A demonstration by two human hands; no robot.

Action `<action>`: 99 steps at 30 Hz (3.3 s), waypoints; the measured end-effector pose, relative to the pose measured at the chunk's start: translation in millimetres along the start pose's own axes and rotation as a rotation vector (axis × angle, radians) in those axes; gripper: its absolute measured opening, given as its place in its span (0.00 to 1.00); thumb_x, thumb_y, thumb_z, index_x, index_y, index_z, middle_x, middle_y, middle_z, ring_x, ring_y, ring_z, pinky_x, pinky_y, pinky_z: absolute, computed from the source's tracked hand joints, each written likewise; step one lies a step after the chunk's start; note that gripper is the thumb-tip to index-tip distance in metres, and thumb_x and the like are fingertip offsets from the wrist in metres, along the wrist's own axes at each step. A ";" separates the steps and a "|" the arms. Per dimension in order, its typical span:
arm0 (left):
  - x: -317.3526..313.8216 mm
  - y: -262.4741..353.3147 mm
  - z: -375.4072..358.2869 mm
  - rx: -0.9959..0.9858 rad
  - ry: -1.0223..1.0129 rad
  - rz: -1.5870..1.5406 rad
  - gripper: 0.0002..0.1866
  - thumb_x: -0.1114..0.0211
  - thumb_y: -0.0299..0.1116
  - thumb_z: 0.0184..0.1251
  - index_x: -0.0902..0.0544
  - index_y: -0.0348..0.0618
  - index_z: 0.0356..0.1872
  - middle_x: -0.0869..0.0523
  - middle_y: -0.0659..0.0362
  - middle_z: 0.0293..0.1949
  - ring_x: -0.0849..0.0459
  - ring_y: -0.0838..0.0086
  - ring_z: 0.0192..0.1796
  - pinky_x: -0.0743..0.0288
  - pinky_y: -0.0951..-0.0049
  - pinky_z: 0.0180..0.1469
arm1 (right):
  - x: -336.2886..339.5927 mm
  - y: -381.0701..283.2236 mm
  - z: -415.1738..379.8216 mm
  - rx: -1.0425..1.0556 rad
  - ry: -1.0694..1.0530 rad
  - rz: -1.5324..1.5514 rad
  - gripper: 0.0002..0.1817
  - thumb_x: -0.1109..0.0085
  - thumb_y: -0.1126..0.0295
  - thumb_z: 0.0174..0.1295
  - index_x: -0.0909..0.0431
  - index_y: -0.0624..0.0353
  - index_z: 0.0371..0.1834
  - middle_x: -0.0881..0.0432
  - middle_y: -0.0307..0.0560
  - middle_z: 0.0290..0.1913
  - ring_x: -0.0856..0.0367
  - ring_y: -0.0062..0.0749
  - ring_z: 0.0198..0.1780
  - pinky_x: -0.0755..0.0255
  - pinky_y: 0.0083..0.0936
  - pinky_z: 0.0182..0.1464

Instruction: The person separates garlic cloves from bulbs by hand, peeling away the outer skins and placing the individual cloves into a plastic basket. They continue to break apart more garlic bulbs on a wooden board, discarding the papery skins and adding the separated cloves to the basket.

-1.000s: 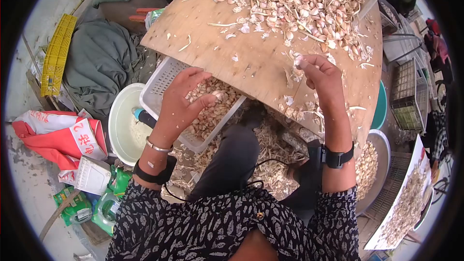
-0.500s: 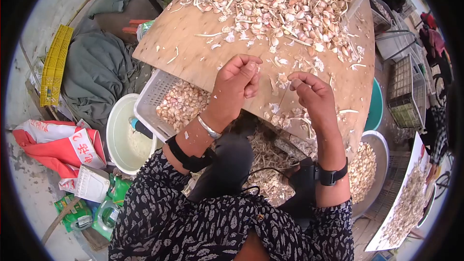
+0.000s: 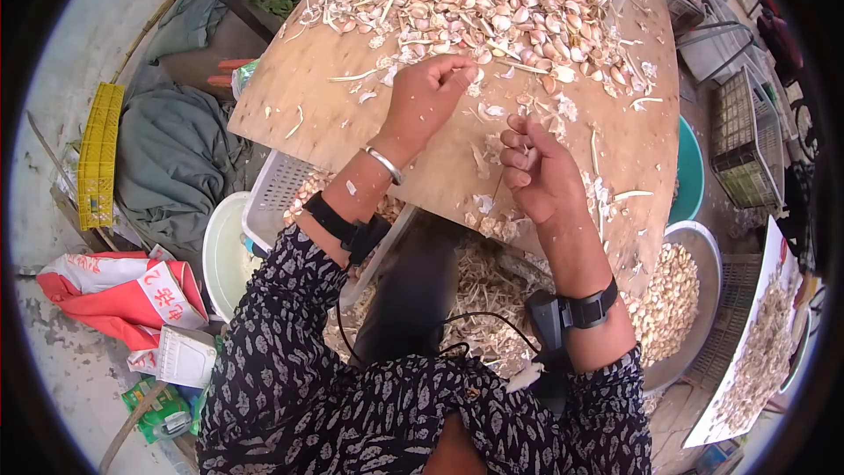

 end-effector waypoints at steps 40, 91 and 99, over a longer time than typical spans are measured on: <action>-39.6 203.9 -139.9 -0.579 -0.453 -0.794 0.11 0.38 0.24 0.58 0.24 0.42 0.16 0.17 0.54 0.22 0.22 0.74 0.21 0.26 0.81 0.20 | 34.3 -59.6 -24.2 0.226 0.107 0.019 0.12 0.52 0.61 0.70 0.30 0.60 0.40 0.37 0.34 0.23 0.42 0.17 0.22 0.49 0.15 0.18; -140.5 24.8 102.0 -0.664 -0.216 0.802 0.09 0.40 0.26 0.57 0.18 0.39 0.39 0.19 0.52 0.38 0.19 0.57 0.42 0.25 0.64 0.43 | 66.0 -76.1 -37.0 0.198 -0.018 0.294 0.13 0.48 0.57 0.68 0.29 0.56 0.37 0.26 0.43 0.32 0.31 0.23 0.24 0.39 0.15 0.18; -124.6 24.4 100.7 -0.618 -0.370 0.712 0.12 0.39 0.24 0.57 0.22 0.38 0.44 0.21 0.54 0.33 0.21 0.63 0.34 0.24 0.68 0.38 | 67.5 -87.9 -43.4 0.252 0.103 0.250 0.10 0.49 0.61 0.68 0.31 0.56 0.34 0.28 0.41 0.29 0.35 0.21 0.22 0.44 0.14 0.17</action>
Point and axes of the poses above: each hand's wrist, its own z-axis towards the middle knuckle, its own x-axis out of the back of the hand, y = z × x, the point moved 3 cm from there along z, towards the middle knuckle
